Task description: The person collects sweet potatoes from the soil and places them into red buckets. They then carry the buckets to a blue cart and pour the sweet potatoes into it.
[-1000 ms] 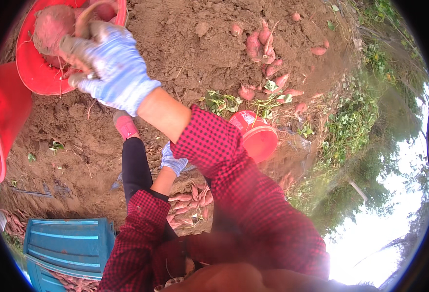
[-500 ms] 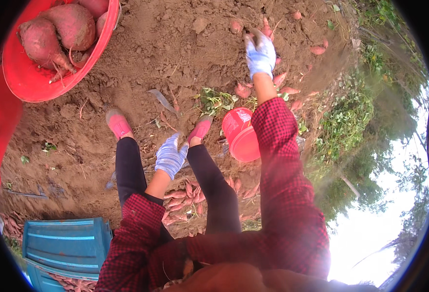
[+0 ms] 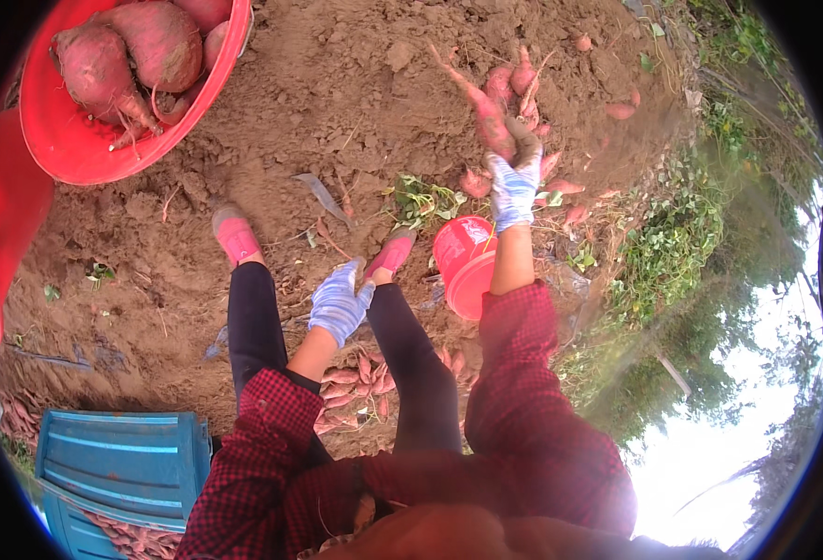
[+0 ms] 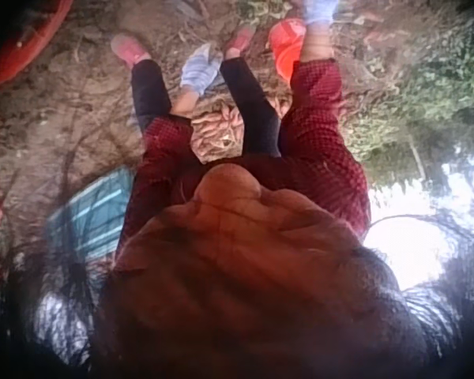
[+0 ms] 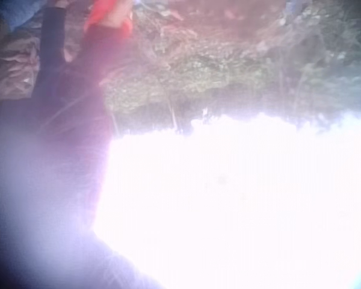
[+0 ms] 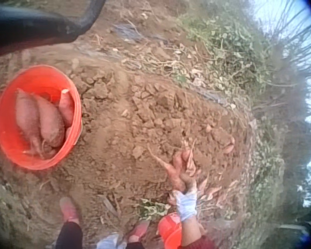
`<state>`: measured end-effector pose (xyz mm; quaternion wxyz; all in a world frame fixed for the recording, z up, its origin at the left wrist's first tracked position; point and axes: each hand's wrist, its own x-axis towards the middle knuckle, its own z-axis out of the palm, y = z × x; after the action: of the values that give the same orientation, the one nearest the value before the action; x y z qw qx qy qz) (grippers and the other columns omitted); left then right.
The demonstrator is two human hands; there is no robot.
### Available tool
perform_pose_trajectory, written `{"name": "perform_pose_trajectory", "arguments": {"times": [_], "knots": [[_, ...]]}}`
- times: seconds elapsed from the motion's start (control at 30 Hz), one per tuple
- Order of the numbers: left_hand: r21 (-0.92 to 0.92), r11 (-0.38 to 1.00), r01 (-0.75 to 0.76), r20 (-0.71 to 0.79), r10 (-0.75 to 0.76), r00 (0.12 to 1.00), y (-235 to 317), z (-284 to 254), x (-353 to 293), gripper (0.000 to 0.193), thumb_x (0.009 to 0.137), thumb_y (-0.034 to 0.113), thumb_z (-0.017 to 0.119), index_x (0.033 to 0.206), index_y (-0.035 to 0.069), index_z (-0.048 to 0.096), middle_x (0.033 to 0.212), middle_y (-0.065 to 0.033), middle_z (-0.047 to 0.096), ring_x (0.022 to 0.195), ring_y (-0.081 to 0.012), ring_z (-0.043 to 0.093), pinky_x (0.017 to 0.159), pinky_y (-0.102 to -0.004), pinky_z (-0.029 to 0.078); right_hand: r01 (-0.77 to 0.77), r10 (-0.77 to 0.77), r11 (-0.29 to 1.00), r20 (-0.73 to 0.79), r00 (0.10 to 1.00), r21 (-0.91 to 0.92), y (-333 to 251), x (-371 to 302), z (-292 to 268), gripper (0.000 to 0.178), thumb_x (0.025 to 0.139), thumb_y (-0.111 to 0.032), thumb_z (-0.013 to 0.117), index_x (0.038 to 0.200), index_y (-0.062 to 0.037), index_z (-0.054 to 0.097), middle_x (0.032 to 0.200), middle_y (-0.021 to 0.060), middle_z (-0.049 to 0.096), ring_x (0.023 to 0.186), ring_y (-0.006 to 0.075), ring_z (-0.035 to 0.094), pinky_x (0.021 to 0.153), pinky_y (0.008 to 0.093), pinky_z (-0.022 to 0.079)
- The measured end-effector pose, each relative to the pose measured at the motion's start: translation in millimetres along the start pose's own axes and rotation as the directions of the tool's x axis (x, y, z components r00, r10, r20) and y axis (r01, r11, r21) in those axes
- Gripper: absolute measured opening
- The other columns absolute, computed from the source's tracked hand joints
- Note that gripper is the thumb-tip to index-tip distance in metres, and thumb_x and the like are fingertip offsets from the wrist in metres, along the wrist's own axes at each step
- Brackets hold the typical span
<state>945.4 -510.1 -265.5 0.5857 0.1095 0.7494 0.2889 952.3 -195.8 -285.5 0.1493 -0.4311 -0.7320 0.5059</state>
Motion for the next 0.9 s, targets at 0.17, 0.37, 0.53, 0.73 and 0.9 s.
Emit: {"name": "perform_pose_trajectory", "arguments": {"times": [0.17,0.37,0.53,0.73,0.9], "knots": [[0.116,0.993,0.002,-0.023,0.001,1.0,-1,1,-6,0.05,0.086,0.035,0.057,0.126,0.005,0.051,0.115,-0.019,0.06,0.107,-0.0343,0.056,0.093,-0.0426,0.043,-0.345,0.332,0.938,0.312,0.89,-0.016,-7,13,84,0.069,0.074,-0.016,0.068,0.135,-0.0042,0.037,0.112,0.0118,0.056,0.088,0.0205,0.059,0.076,0.0309,0.048],[0.056,0.998,-0.022,-0.036,0.024,0.999,-11,9,1,0.049,0.086,0.033,0.057,0.125,0.005,0.051,0.118,-0.0199,0.058,0.107,-0.0356,0.056,0.094,-0.0437,0.042,0.051,-0.166,0.899,0.23,0.959,0.435,-155,-30,143,0.067,0.084,-0.033,0.06,0.137,-0.0045,0.031,0.083,0.0131,0.065,0.059,0.0159,0.06,0.054,0.0254,0.047],[0.005,0.999,-0.039,-0.038,0.039,0.999,-9,7,2,0.048,0.086,0.03,0.057,0.125,0.003,0.051,0.119,-0.0197,0.058,0.11,-0.0347,0.055,0.095,-0.0418,0.042,0.005,-0.256,0.865,0.434,0.863,0.501,-149,-10,182,0.061,0.079,-0.018,0.071,0.132,-0.0052,0.042,0.104,0.0126,0.06,0.089,0.0181,0.059,0.078,0.0297,0.05],[0.014,0.999,-0.038,-0.033,0.038,0.999,-4,1,0,0.047,0.086,0.03,0.057,0.124,0.003,0.052,0.118,-0.019,0.058,0.11,-0.034,0.055,0.094,-0.0416,0.042,-0.195,0.248,0.968,-0.522,0.816,0.156,18,21,63,0.061,0.076,-0.016,0.074,0.127,0.0005,0.045,0.116,0.0155,0.054,0.106,0.0244,0.052,0.093,0.0347,0.042],[0.014,1.0,0.028,0.008,-0.028,1.0,-14,11,3,0.049,0.086,0.033,0.058,0.124,0.003,0.052,0.118,-0.0193,0.058,0.11,-0.0345,0.055,0.094,-0.0423,0.042,-0.345,0.106,0.769,-0.426,0.899,-0.538,69,82,0,0.106,0.06,-0.03,0.086,0.144,-0.0088,0.025,0.14,0.0191,0.035,0.126,0.0313,0.041,0.101,0.0382,0.038]]}}
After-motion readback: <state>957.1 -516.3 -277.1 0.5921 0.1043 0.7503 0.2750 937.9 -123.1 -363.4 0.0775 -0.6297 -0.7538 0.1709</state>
